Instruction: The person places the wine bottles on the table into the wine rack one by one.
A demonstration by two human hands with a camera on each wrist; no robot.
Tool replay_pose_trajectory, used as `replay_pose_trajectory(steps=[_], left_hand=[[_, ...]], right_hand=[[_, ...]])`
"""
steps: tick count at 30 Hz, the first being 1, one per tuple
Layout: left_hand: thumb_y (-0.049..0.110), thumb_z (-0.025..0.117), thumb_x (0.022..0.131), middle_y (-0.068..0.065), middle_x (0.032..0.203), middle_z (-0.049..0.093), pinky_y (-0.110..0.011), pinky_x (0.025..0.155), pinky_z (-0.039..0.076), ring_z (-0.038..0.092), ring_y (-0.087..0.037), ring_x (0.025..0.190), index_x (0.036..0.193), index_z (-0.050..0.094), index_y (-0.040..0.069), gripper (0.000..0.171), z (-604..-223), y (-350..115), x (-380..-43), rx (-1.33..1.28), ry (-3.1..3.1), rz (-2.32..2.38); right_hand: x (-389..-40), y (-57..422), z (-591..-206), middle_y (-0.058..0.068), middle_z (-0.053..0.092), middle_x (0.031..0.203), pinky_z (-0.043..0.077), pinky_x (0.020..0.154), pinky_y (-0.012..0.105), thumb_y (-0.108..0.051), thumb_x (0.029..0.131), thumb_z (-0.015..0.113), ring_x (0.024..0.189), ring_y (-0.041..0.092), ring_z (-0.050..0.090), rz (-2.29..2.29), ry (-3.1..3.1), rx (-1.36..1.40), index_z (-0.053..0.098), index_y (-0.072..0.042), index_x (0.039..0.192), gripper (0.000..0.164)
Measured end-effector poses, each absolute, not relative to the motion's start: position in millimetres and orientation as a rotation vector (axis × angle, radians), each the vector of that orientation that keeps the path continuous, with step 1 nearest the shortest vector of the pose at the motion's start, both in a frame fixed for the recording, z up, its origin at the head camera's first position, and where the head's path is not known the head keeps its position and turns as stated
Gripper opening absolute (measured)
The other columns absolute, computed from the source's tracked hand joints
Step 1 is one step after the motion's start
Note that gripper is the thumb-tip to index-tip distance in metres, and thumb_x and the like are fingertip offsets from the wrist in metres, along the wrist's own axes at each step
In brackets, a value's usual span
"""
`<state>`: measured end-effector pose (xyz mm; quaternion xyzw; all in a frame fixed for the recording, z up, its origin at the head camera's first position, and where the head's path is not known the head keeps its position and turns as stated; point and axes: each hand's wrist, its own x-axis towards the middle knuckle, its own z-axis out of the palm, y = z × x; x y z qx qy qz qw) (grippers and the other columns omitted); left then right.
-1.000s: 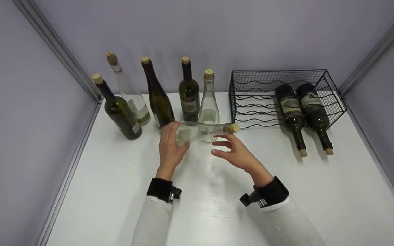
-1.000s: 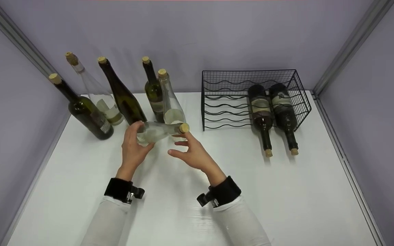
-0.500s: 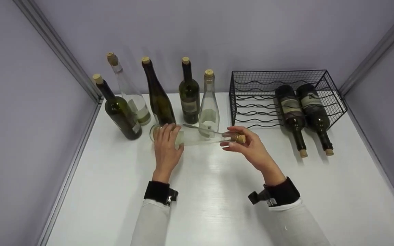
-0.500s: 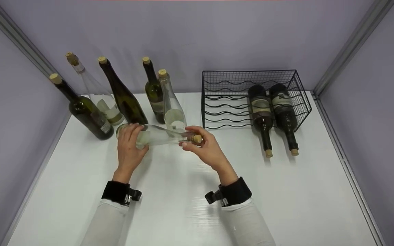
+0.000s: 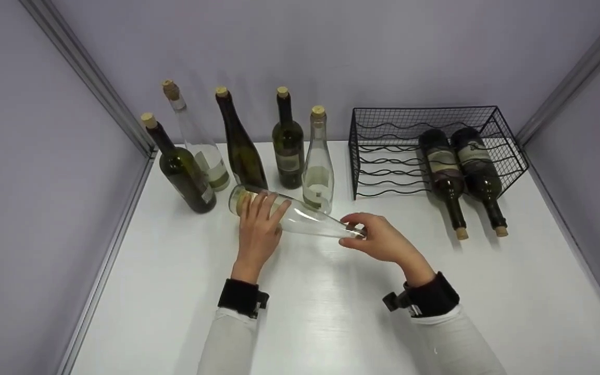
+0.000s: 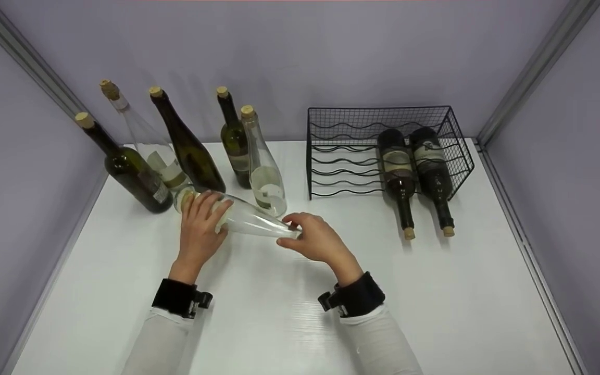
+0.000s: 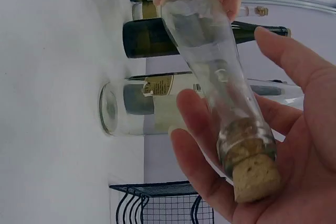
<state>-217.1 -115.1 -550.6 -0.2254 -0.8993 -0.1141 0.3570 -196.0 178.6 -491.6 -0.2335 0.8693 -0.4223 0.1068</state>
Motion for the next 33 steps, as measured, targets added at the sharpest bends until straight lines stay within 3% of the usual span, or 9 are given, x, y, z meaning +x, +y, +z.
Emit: replay_pose_trajectory(steps=[5, 12, 24, 33], left_hand=[[-0.002, 0.076, 0.07, -0.011, 0.129, 0.056, -0.057, 0.109, 0.029, 0.047, -0.033, 0.126, 0.126, 0.064, 0.021, 0.062, -555, -113, -214, -0.587, -2.325, -0.27], [-0.001, 0.075, 0.071, -0.011, 0.126, 0.055, -0.056, 0.109, 0.028, 0.048, -0.033, 0.122, 0.123, 0.065, 0.021, 0.057, -560, -113, -215, -0.598, -2.301, -0.234], [-0.002, 0.069, 0.075, -0.01, 0.126, 0.055, -0.057, 0.109, 0.028, 0.048, -0.033, 0.121, 0.121, 0.065, 0.021, 0.051, -562, -109, -212, -0.609, -2.302, -0.251], [0.008, 0.089, 0.064, -0.008, 0.132, 0.054, -0.051, 0.113, 0.024, 0.045, -0.029, 0.125, 0.125, 0.063, 0.016, 0.068, -569, -106, -209, -0.622, -2.327, -0.37]], right_hand=[[-192, 169, -496, 0.007, 0.07, 0.103, 0.053, 0.074, 0.041, -0.039, 0.086, 0.076, 0.082, 0.019, 0.066, -0.948, 2.758, -0.605, 0.067, -0.01, 0.122, 0.047], [-187, 159, -503, -0.006, 0.068, 0.08, 0.048, 0.056, 0.04, -0.055, 0.077, 0.078, 0.073, 0.021, 0.064, -0.692, 2.996, -0.52, 0.072, -0.02, 0.114, 0.051], [-181, 159, -515, -0.008, 0.07, 0.076, 0.047, 0.053, 0.036, -0.059, 0.08, 0.072, 0.07, 0.015, 0.065, -0.812, 3.028, -0.454, 0.076, -0.017, 0.107, 0.05], [-174, 172, -517, -0.001, 0.074, 0.08, 0.048, 0.054, 0.035, -0.059, 0.077, 0.075, 0.072, 0.016, 0.068, -0.889, 3.091, -0.481, 0.08, -0.018, 0.103, 0.049]])
